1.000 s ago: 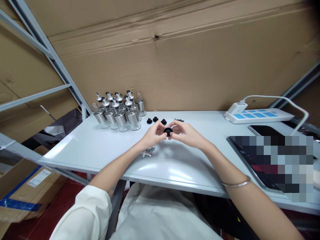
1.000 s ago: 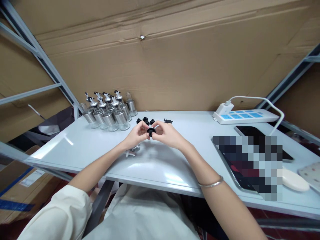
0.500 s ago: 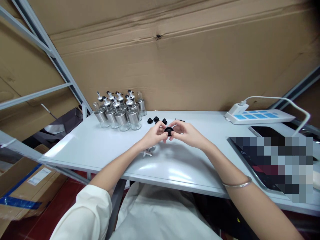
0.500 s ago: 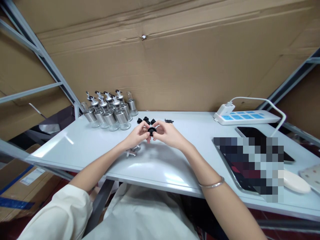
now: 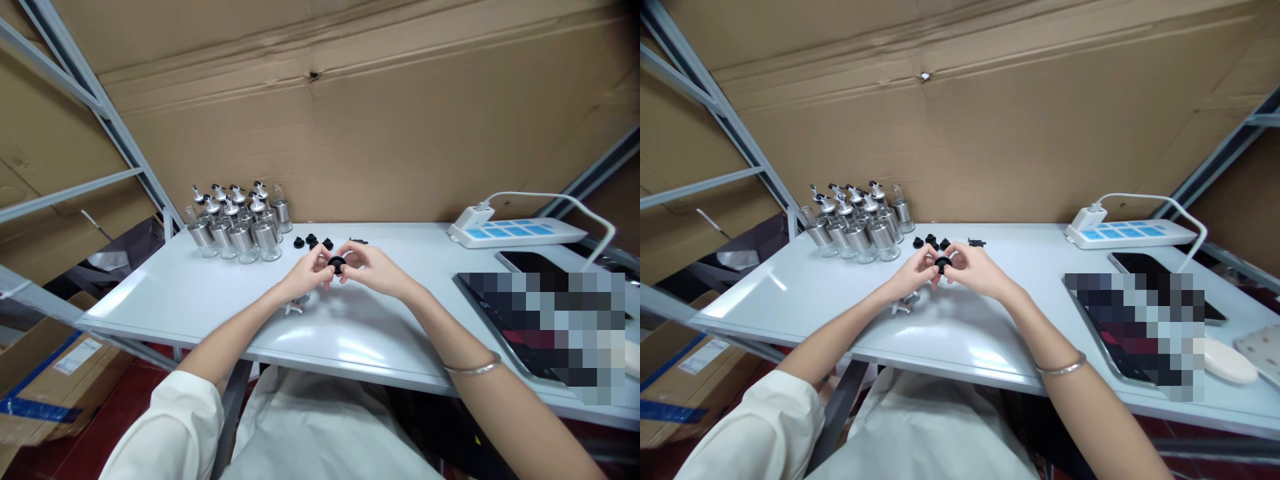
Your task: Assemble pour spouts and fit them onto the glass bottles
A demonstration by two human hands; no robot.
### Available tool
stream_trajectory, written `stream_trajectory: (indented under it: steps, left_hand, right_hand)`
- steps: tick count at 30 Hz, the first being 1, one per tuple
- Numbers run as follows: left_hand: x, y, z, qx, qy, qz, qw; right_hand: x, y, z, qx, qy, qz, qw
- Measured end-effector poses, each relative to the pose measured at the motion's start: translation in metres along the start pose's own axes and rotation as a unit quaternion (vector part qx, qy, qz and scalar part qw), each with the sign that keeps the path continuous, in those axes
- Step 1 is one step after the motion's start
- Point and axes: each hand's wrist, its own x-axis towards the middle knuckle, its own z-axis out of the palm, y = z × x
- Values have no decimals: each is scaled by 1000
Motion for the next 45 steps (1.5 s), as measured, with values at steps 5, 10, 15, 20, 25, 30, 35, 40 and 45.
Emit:
stream_trajectory:
  steps: [5, 10, 15, 20, 25, 30, 35, 40, 45]
  left_hand:
    - [-1, 1, 0, 4, -1, 5, 1000]
    - [-1, 0, 0, 9, -2, -6, 1000]
    - [0, 0, 0, 6, -1, -10, 1000]
    - [-1, 4, 0, 6, -2, -6, 1000]
    - [-3, 5, 2, 25, 15, -1, 1000]
    - [-3, 5, 3, 37, 20, -2, 999]
    - [-3, 5, 2, 53, 26, -1, 998]
    - [-3, 4, 3, 48, 39, 14, 998]
    - [-1, 1, 2, 21, 55, 29, 998]
  right_hand:
    - [-1, -2, 0, -14, -3, 8, 1000]
    - [-1, -4, 0, -7, -1, 8, 1000]
    - [0, -2, 0, -9, 0, 4, 1000]
    - [0, -1, -1, 3, -3, -7, 1000]
    - [-1, 0, -1, 26, -13, -26, 999]
    - [0, 2, -1, 32, -17, -30, 999]
    - [-1, 2, -1, 33, -18, -42, 998]
    - [0, 2, 0, 46, -2, -40, 998]
    - [3, 2, 0, 48, 8, -46, 998]
